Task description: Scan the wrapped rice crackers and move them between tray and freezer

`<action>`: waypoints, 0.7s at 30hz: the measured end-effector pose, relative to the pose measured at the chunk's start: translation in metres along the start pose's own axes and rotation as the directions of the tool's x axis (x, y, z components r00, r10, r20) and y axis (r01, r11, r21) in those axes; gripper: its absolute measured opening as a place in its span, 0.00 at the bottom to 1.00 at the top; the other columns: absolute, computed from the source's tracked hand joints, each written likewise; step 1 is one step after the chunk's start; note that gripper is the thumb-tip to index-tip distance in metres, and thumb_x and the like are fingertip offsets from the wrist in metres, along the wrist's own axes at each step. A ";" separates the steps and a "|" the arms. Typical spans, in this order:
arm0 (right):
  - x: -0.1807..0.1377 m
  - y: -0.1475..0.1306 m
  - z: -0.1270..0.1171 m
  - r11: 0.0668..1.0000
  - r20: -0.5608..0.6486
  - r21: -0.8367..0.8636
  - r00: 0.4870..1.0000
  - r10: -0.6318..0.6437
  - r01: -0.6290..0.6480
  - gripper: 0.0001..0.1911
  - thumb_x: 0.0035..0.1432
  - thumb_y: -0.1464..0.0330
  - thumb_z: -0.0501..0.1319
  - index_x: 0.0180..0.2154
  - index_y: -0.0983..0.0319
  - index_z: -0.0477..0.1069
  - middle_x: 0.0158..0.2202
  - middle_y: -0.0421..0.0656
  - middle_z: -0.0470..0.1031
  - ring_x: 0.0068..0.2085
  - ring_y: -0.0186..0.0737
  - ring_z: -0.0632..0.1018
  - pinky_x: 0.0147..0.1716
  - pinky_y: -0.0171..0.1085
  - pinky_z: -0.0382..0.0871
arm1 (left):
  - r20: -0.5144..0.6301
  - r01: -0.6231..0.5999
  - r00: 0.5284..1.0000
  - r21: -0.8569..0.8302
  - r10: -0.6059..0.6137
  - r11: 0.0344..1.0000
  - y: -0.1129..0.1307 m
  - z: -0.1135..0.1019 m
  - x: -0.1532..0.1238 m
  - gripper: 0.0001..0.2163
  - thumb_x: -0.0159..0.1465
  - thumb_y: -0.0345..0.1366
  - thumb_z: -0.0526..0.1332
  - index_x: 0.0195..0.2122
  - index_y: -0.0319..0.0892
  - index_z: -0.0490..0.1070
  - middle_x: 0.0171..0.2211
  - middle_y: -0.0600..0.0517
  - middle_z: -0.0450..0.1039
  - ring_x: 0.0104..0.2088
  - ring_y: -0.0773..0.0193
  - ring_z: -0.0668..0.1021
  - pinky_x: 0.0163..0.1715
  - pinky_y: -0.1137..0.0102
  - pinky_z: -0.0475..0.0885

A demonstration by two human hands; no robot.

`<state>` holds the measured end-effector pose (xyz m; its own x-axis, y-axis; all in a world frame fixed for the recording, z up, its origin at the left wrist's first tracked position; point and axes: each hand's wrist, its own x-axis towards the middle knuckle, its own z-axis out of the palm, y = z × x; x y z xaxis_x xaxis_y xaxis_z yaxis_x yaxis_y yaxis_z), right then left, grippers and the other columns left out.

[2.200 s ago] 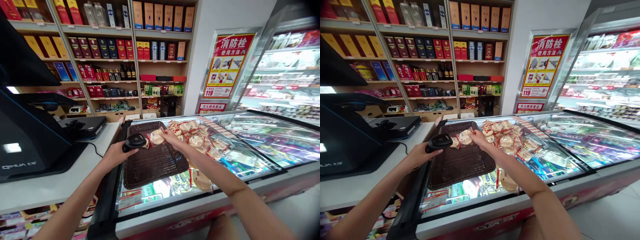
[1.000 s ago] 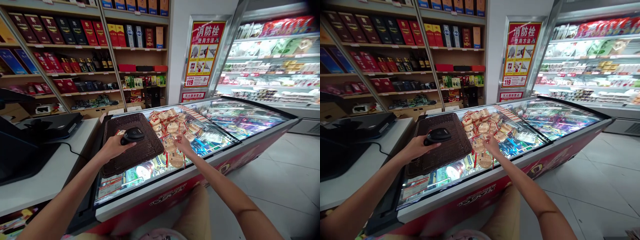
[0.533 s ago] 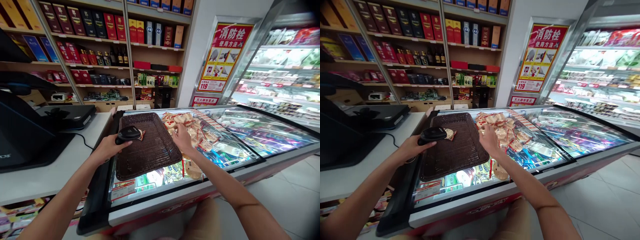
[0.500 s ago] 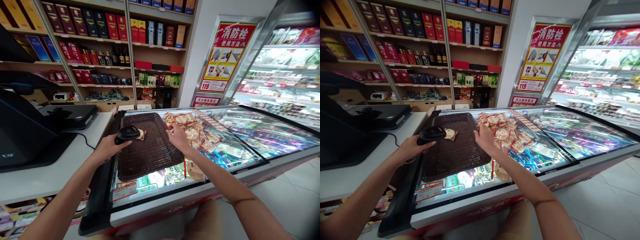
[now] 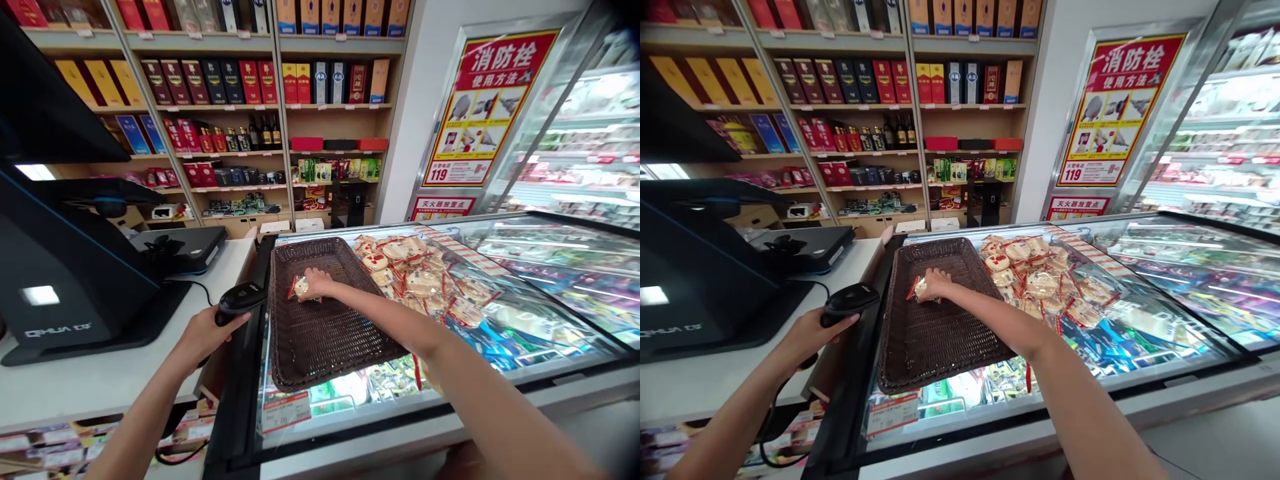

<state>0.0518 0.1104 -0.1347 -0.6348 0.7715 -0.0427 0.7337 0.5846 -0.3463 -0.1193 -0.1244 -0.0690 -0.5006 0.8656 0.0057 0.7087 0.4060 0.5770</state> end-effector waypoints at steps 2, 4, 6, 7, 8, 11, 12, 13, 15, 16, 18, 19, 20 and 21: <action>-0.015 0.010 -0.007 0.999 -0.025 0.002 0.999 -0.042 0.042 0.45 0.37 0.52 0.73 0.55 0.63 0.62 0.58 0.57 0.65 0.60 0.61 0.66 0.56 0.56 0.61 | -0.004 -0.028 1.000 0.020 0.028 0.999 0.012 0.004 0.000 0.25 0.53 0.63 0.61 0.28 0.42 0.72 0.19 0.51 0.75 0.25 0.54 0.79 0.26 0.68 0.68; -0.036 0.022 -0.018 0.997 -0.090 -0.004 0.993 -0.077 0.077 0.43 0.39 0.51 0.72 0.54 0.61 0.63 0.56 0.55 0.66 0.59 0.61 0.67 0.54 0.57 0.62 | 0.011 -0.072 0.997 0.024 0.072 0.997 0.028 0.010 -0.002 0.25 0.53 0.63 0.61 0.27 0.43 0.71 0.19 0.51 0.75 0.25 0.55 0.79 0.26 0.68 0.68; -0.062 0.034 -0.032 0.993 -0.171 0.002 0.979 -0.115 0.117 0.41 0.40 0.52 0.70 0.54 0.61 0.63 0.55 0.53 0.67 0.57 0.59 0.68 0.53 0.54 0.64 | 0.037 -0.130 0.991 -0.006 0.130 0.991 0.045 0.015 -0.006 0.25 0.53 0.63 0.61 0.30 0.42 0.73 0.21 0.51 0.76 0.26 0.54 0.79 0.27 0.68 0.69; -0.076 0.041 -0.039 0.990 -0.213 0.012 0.967 -0.138 0.144 0.40 0.42 0.52 0.70 0.54 0.61 0.63 0.54 0.52 0.67 0.56 0.58 0.68 0.53 0.53 0.64 | 0.049 -0.159 0.986 -0.015 0.159 0.987 0.054 0.018 -0.008 0.25 0.53 0.63 0.61 0.31 0.42 0.73 0.22 0.52 0.76 0.27 0.54 0.80 0.27 0.68 0.69; -0.092 0.049 -0.046 0.985 -0.258 0.023 0.953 -0.158 0.169 0.39 0.42 0.54 0.69 0.54 0.62 0.63 0.53 0.52 0.68 0.56 0.56 0.68 0.54 0.51 0.65 | 0.065 -0.184 0.981 -0.017 0.185 0.983 0.063 0.021 -0.010 0.25 0.53 0.62 0.61 0.33 0.43 0.74 0.22 0.52 0.77 0.27 0.54 0.80 0.28 0.68 0.70; -0.140 0.073 -0.063 0.973 -0.396 0.053 0.899 -0.187 0.226 0.35 0.44 0.59 0.69 0.53 0.63 0.63 0.53 0.52 0.68 0.56 0.53 0.68 0.57 0.49 0.63 | 0.120 -0.250 0.961 -0.021 0.251 0.968 0.091 0.030 -0.017 0.25 0.54 0.62 0.62 0.36 0.43 0.74 0.24 0.52 0.78 0.27 0.54 0.80 0.28 0.68 0.70; -0.155 0.082 -0.067 0.970 -0.441 0.062 0.878 -0.185 0.236 0.34 0.44 0.61 0.68 0.53 0.62 0.63 0.53 0.51 0.67 0.56 0.52 0.67 0.58 0.49 0.62 | 0.134 -0.273 0.953 -0.018 0.273 0.962 0.101 0.033 -0.019 0.25 0.54 0.61 0.62 0.36 0.43 0.74 0.24 0.52 0.78 0.27 0.54 0.80 0.28 0.68 0.70; -0.169 0.091 -0.069 0.966 -0.482 0.071 0.857 -0.184 0.248 0.34 0.45 0.62 0.68 0.53 0.62 0.63 0.53 0.51 0.67 0.57 0.52 0.67 0.58 0.49 0.62 | 0.144 -0.298 0.944 -0.007 0.296 0.955 0.112 0.036 -0.020 0.25 0.54 0.61 0.61 0.36 0.43 0.74 0.25 0.52 0.79 0.27 0.54 0.81 0.28 0.68 0.70; -0.193 0.110 -0.072 0.957 -0.550 0.082 0.813 -0.189 0.278 0.33 0.45 0.64 0.68 0.53 0.61 0.62 0.54 0.50 0.66 0.57 0.52 0.67 0.59 0.50 0.61 | 0.150 -0.349 0.928 0.038 0.340 0.936 0.133 0.044 -0.024 0.24 0.55 0.61 0.61 0.36 0.43 0.75 0.22 0.53 0.78 0.28 0.53 0.81 0.29 0.67 0.70; -0.204 0.119 -0.073 0.954 -0.579 0.086 0.793 -0.188 0.289 0.33 0.45 0.64 0.68 0.54 0.60 0.62 0.54 0.50 0.66 0.58 0.52 0.67 0.59 0.50 0.61 | 0.155 -0.376 0.919 0.064 0.363 0.924 0.144 0.048 -0.026 0.24 0.56 0.60 0.60 0.36 0.43 0.75 0.21 0.53 0.77 0.28 0.53 0.81 0.30 0.67 0.70; -0.221 0.137 -0.073 0.951 -0.625 0.097 0.762 -0.171 0.293 0.34 0.46 0.64 0.68 0.54 0.60 0.61 0.55 0.51 0.65 0.58 0.52 0.67 0.59 0.51 0.62 | 0.172 -0.435 0.893 0.090 0.417 0.896 0.164 0.059 -0.030 0.24 0.56 0.60 0.60 0.37 0.43 0.76 0.21 0.52 0.77 0.30 0.52 0.81 0.31 0.67 0.70; -0.228 0.146 -0.072 0.952 -0.637 0.105 0.755 -0.156 0.286 0.35 0.46 0.63 0.69 0.55 0.60 0.61 0.55 0.51 0.65 0.58 0.53 0.67 0.59 0.52 0.62 | 0.184 -0.473 0.874 0.098 0.451 0.876 0.174 0.064 -0.032 0.24 0.57 0.60 0.60 0.38 0.43 0.76 0.23 0.51 0.78 0.31 0.52 0.81 0.32 0.67 0.70; -0.234 0.154 -0.072 0.954 -0.645 0.116 0.751 -0.139 0.276 0.36 0.46 0.63 0.69 0.55 0.60 0.60 0.55 0.52 0.65 0.58 0.53 0.67 0.59 0.52 0.62 | 0.197 -0.511 0.852 0.109 0.485 0.853 0.183 0.070 -0.034 0.24 0.57 0.60 0.59 0.38 0.43 0.77 0.26 0.50 0.80 0.33 0.51 0.81 0.32 0.67 0.70; -0.240 0.161 -0.071 0.956 -0.649 0.128 0.751 -0.121 0.265 0.37 0.45 0.63 0.70 0.56 0.61 0.60 0.55 0.52 0.66 0.58 0.53 0.67 0.59 0.52 0.62 | 0.208 -0.545 0.832 0.131 0.515 0.828 0.191 0.076 -0.035 0.24 0.57 0.60 0.59 0.39 0.43 0.76 0.29 0.49 0.81 0.35 0.51 0.81 0.33 0.67 0.70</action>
<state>0.3395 0.0370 -0.1140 -0.4089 0.6718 0.6177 0.5022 0.7308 -0.4623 0.0718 -0.0551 -0.0205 0.0516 0.9899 0.1323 0.9247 -0.0974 0.3680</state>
